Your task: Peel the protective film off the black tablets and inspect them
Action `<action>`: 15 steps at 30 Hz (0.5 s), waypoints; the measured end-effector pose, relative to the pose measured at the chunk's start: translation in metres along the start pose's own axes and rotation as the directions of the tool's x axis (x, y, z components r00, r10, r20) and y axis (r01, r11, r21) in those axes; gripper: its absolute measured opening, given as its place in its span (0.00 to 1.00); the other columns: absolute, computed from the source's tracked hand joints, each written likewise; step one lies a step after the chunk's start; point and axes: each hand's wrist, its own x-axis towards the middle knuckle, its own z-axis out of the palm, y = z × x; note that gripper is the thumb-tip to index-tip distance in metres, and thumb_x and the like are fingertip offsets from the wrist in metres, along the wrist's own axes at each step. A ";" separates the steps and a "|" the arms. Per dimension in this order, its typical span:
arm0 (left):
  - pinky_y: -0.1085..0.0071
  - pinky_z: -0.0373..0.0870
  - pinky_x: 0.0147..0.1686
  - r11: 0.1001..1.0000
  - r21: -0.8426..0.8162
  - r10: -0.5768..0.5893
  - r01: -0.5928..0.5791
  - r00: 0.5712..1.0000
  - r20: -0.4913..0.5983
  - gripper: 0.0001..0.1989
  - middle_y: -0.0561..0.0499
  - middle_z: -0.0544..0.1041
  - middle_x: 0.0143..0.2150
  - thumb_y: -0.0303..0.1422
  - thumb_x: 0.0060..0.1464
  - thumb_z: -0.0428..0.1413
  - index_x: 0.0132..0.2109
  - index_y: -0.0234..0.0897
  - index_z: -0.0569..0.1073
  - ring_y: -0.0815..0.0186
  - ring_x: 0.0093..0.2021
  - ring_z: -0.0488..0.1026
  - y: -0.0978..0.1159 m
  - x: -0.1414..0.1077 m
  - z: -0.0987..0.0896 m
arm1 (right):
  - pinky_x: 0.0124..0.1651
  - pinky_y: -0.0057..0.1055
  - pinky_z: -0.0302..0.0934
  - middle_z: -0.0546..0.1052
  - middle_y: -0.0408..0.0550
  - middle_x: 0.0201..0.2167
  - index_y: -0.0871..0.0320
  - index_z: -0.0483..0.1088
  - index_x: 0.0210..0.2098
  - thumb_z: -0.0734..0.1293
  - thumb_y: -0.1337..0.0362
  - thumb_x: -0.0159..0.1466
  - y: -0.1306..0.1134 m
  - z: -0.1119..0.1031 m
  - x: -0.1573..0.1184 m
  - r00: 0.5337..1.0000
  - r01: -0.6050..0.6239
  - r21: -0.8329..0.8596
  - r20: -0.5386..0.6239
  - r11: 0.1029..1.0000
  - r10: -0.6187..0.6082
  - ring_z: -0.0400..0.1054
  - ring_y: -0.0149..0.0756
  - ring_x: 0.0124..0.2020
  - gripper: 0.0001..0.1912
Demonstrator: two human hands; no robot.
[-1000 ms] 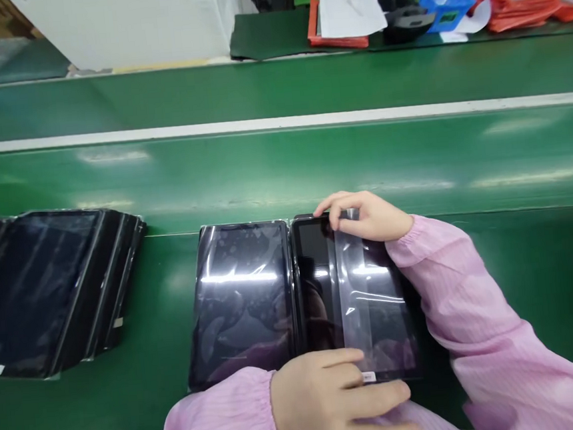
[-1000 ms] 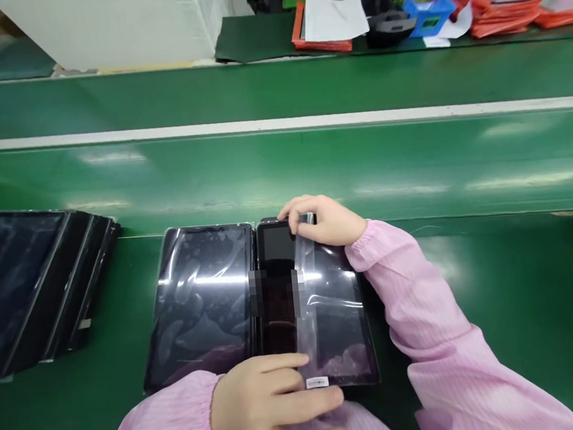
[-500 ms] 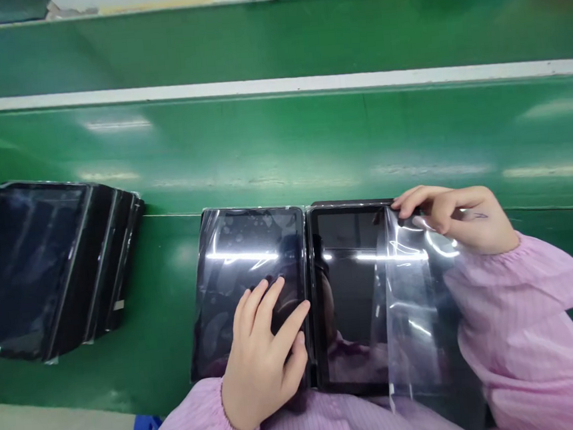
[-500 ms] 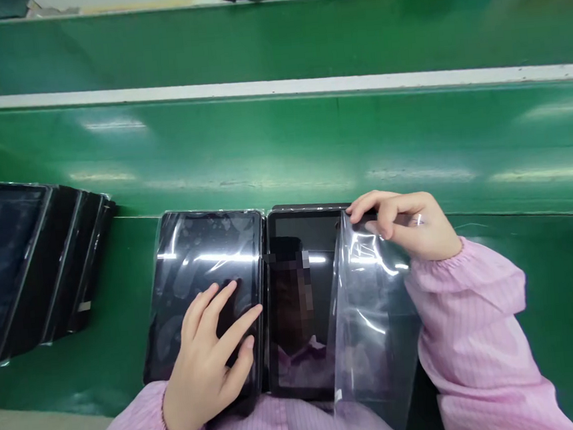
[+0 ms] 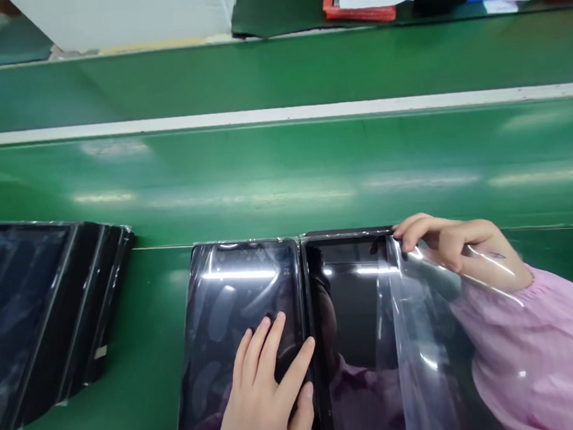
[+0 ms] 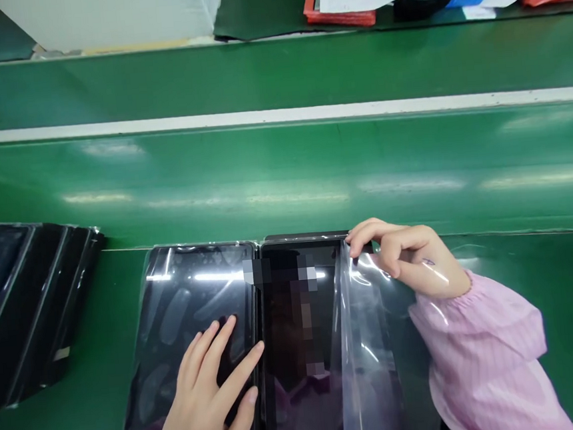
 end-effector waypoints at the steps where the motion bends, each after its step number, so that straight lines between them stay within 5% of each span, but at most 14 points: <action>1: 0.53 0.63 0.62 1.000 0.018 0.009 -0.009 1.000 -0.006 0.24 0.41 0.61 0.70 0.34 0.60 0.54 0.63 0.47 0.70 0.49 0.69 0.57 -0.001 0.000 0.001 | 0.44 0.45 0.71 0.79 0.50 0.31 0.54 0.64 0.17 0.67 0.60 0.67 -0.003 -0.001 0.000 1.000 0.016 -0.026 0.016 1.000 -0.015 0.74 0.44 0.40 0.22; 6: 0.52 0.67 0.56 0.985 0.113 0.135 -0.131 0.991 -0.027 0.26 0.36 0.65 0.65 0.30 0.56 0.54 0.62 0.45 0.71 0.47 0.65 0.62 -0.008 -0.001 0.010 | 0.51 0.42 0.72 0.81 0.48 0.34 0.53 0.64 0.21 0.64 0.76 0.62 -0.027 -0.006 -0.002 0.991 0.101 -0.161 0.106 0.982 -0.084 0.77 0.40 0.41 0.17; 11: 0.50 0.61 0.62 0.999 0.036 -0.002 0.005 0.996 -0.084 0.24 0.41 0.66 0.66 0.28 0.58 0.50 0.60 0.47 0.72 0.49 0.65 0.63 -0.003 -0.006 0.020 | 0.63 0.40 0.65 0.83 0.43 0.34 0.49 0.68 0.27 0.64 0.77 0.56 -0.054 -0.012 -0.017 0.974 0.100 -0.346 0.225 0.933 -0.022 0.79 0.42 0.44 0.14; 15: 0.47 0.58 0.65 0.999 -0.032 -0.025 0.022 0.996 -0.087 0.28 0.46 0.67 0.67 0.36 0.62 0.51 0.68 0.53 0.63 0.48 0.65 0.64 -0.004 -0.011 0.023 | 0.67 0.30 0.60 0.83 0.40 0.36 0.46 0.68 0.32 0.64 0.75 0.57 -0.075 -0.014 -0.032 0.961 0.092 -0.456 0.272 0.885 0.040 0.79 0.37 0.46 0.13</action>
